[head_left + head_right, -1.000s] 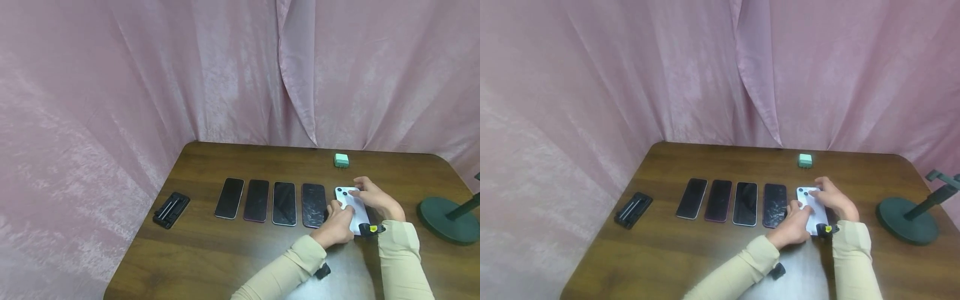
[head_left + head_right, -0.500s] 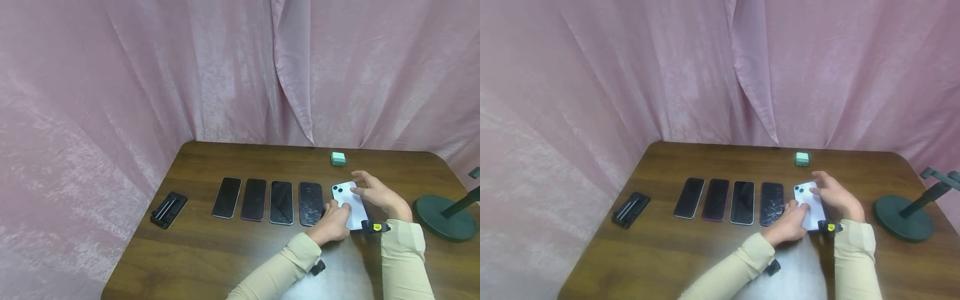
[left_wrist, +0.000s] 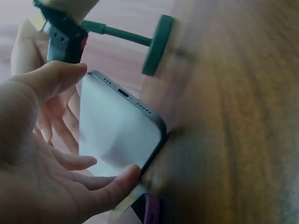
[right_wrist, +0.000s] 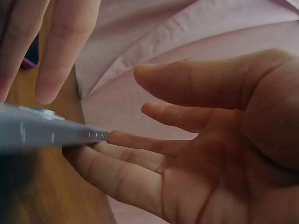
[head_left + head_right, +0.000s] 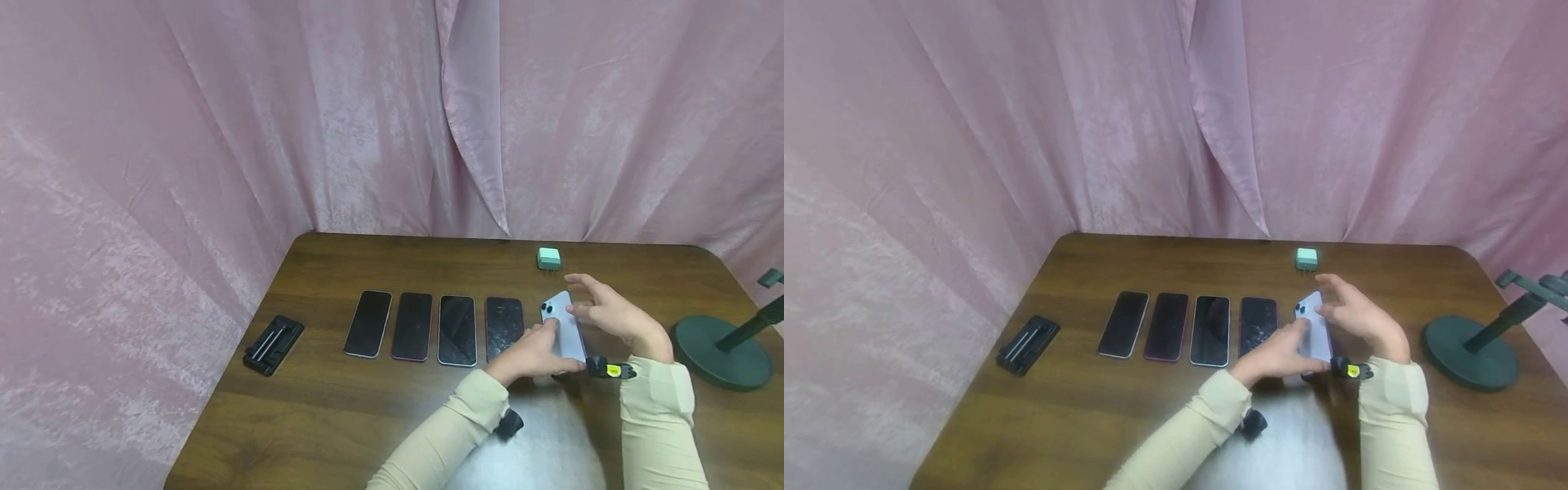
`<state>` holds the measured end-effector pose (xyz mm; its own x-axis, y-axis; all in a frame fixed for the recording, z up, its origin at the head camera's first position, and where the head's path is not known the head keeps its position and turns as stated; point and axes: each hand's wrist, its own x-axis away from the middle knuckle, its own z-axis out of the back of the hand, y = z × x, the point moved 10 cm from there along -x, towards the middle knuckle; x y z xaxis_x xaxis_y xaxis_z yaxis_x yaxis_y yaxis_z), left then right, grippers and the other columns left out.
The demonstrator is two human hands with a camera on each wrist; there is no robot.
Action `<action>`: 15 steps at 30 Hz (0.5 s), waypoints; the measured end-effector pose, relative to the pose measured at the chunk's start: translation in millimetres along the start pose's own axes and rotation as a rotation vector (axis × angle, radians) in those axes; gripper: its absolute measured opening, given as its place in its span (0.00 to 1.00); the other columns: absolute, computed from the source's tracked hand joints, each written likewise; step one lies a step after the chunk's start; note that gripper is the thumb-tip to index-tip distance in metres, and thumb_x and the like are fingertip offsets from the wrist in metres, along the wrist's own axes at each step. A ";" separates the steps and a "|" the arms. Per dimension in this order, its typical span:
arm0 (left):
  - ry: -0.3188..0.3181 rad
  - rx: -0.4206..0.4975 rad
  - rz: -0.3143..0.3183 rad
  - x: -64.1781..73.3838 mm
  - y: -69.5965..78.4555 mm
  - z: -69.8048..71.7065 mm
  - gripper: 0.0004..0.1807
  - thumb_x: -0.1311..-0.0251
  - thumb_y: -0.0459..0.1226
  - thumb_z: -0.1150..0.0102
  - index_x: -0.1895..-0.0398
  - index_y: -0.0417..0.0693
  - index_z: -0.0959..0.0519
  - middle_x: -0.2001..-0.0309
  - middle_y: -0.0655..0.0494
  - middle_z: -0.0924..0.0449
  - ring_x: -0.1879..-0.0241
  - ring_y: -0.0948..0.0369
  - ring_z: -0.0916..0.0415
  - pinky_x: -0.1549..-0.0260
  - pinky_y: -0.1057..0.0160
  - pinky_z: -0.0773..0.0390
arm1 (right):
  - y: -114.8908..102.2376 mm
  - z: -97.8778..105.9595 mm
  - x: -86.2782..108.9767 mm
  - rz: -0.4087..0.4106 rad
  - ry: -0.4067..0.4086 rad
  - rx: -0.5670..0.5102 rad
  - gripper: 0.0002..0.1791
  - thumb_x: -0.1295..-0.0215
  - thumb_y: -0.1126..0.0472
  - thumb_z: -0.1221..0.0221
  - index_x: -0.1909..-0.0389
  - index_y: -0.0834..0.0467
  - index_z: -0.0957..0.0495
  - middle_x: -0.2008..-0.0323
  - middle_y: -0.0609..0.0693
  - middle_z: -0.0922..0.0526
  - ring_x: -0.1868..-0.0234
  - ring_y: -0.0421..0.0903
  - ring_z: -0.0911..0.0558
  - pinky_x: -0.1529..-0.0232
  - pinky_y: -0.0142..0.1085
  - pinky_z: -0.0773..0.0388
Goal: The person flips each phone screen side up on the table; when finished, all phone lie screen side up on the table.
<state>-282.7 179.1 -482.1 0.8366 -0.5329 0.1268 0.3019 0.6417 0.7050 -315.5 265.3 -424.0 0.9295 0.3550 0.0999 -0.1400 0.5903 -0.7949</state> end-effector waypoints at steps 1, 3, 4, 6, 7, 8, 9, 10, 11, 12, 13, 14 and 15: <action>-0.005 0.044 0.004 -0.3 -1.3 1.6 0.43 0.44 0.52 0.28 0.30 0.42 0.34 0.50 0.55 0.22 0.57 0.67 0.27 0.63 0.72 0.26 | -1.8 -0.8 -0.1 0.004 -0.004 -0.009 0.33 0.29 0.73 0.48 0.29 0.77 0.51 0.35 0.82 0.41 0.41 0.76 0.29 0.48 0.57 0.22; -0.015 0.120 0.014 -0.5 -3.9 4.0 0.44 0.42 0.50 0.29 0.28 0.42 0.36 0.46 0.54 0.21 0.54 0.67 0.25 0.59 0.71 0.25 | -4.9 -2.6 -0.7 0.010 -0.012 -0.031 0.33 0.30 0.76 0.49 0.28 0.77 0.52 0.34 0.82 0.42 0.40 0.76 0.29 0.48 0.57 0.22; -0.016 0.148 0.019 -0.8 -5.3 4.8 0.44 0.42 0.50 0.29 0.27 0.42 0.37 0.45 0.53 0.21 0.53 0.67 0.24 0.57 0.71 0.25 | -5.6 -3.5 -1.0 0.012 -0.016 -0.042 0.34 0.31 0.77 0.49 0.28 0.77 0.52 0.34 0.81 0.42 0.40 0.77 0.29 0.47 0.57 0.22; -0.015 0.180 0.029 -1.0 -7.9 6.7 0.45 0.42 0.50 0.29 0.26 0.43 0.38 0.43 0.53 0.21 0.52 0.67 0.24 0.55 0.70 0.25 | -6.1 -5.2 -1.8 0.013 -0.025 -0.060 0.35 0.33 0.78 0.50 0.28 0.77 0.52 0.34 0.81 0.43 0.40 0.78 0.30 0.47 0.58 0.23; -0.012 0.191 0.030 -1.2 -8.6 7.5 0.45 0.43 0.49 0.29 0.26 0.43 0.37 0.44 0.53 0.20 0.52 0.67 0.24 0.54 0.70 0.25 | -5.9 -6.1 -2.2 0.014 -0.030 -0.072 0.35 0.34 0.79 0.50 0.28 0.77 0.52 0.34 0.81 0.43 0.40 0.79 0.30 0.47 0.58 0.23; -0.012 0.202 0.034 -1.3 -9.7 8.0 0.44 0.43 0.49 0.29 0.26 0.44 0.37 0.44 0.53 0.20 0.52 0.67 0.24 0.54 0.70 0.25 | -5.6 -6.7 -2.6 0.015 -0.034 -0.083 0.35 0.35 0.80 0.51 0.28 0.77 0.52 0.34 0.81 0.44 0.40 0.79 0.30 0.47 0.58 0.23; -0.011 0.213 0.038 -1.3 -10.6 8.4 0.44 0.43 0.48 0.29 0.26 0.44 0.37 0.45 0.53 0.20 0.53 0.67 0.24 0.54 0.70 0.25 | -5.0 -7.1 -3.1 0.016 -0.035 -0.094 0.35 0.35 0.80 0.51 0.29 0.78 0.52 0.34 0.81 0.44 0.40 0.79 0.30 0.47 0.57 0.23; -0.009 0.216 0.039 -1.6 -11.1 9.0 0.44 0.43 0.48 0.29 0.27 0.43 0.37 0.45 0.53 0.20 0.53 0.67 0.24 0.54 0.71 0.26 | -4.3 -7.4 -3.6 0.017 -0.037 -0.101 0.35 0.36 0.80 0.51 0.29 0.78 0.52 0.34 0.81 0.43 0.40 0.79 0.30 0.48 0.56 0.22; -0.009 0.227 0.043 -1.6 -11.9 9.2 0.44 0.43 0.47 0.29 0.27 0.43 0.37 0.45 0.52 0.20 0.53 0.67 0.24 0.54 0.71 0.26 | -3.6 -7.7 -4.0 0.020 -0.038 -0.108 0.35 0.36 0.80 0.50 0.29 0.78 0.51 0.34 0.81 0.43 0.40 0.78 0.29 0.48 0.54 0.21; -0.009 0.244 0.047 -1.6 -12.6 9.1 0.43 0.43 0.46 0.29 0.27 0.43 0.36 0.46 0.52 0.20 0.54 0.67 0.24 0.55 0.70 0.26 | -3.0 -8.1 -4.4 0.024 -0.039 -0.116 0.35 0.36 0.80 0.50 0.29 0.78 0.51 0.34 0.81 0.42 0.40 0.77 0.28 0.49 0.52 0.20; -0.008 0.259 0.052 -1.7 -13.4 9.1 0.43 0.43 0.46 0.28 0.27 0.43 0.36 0.46 0.51 0.20 0.54 0.67 0.24 0.55 0.70 0.26 | -2.4 -8.7 -4.9 0.032 -0.043 -0.124 0.35 0.36 0.80 0.50 0.30 0.79 0.50 0.34 0.81 0.42 0.40 0.77 0.28 0.49 0.49 0.19; -0.007 0.274 0.057 -1.7 -14.1 8.8 0.42 0.43 0.45 0.28 0.28 0.43 0.36 0.47 0.51 0.19 0.55 0.67 0.24 0.56 0.70 0.25 | -1.9 -9.3 -5.2 0.038 -0.045 -0.125 0.34 0.36 0.79 0.49 0.30 0.80 0.50 0.34 0.81 0.41 0.41 0.76 0.27 0.50 0.46 0.18; -0.006 0.291 0.061 -1.5 -14.6 8.5 0.42 0.43 0.44 0.29 0.28 0.42 0.36 0.47 0.51 0.19 0.56 0.67 0.24 0.56 0.70 0.25 | -1.2 -10.1 -5.5 0.044 -0.049 -0.129 0.34 0.36 0.79 0.48 0.30 0.80 0.49 0.34 0.81 0.40 0.41 0.76 0.27 0.51 0.43 0.18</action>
<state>-292.3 165.9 -486.6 0.8463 -0.5020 0.1782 0.1068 0.4877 0.8665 -317.0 255.3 -429.6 0.9051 0.4155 0.0899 -0.1324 0.4766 -0.8691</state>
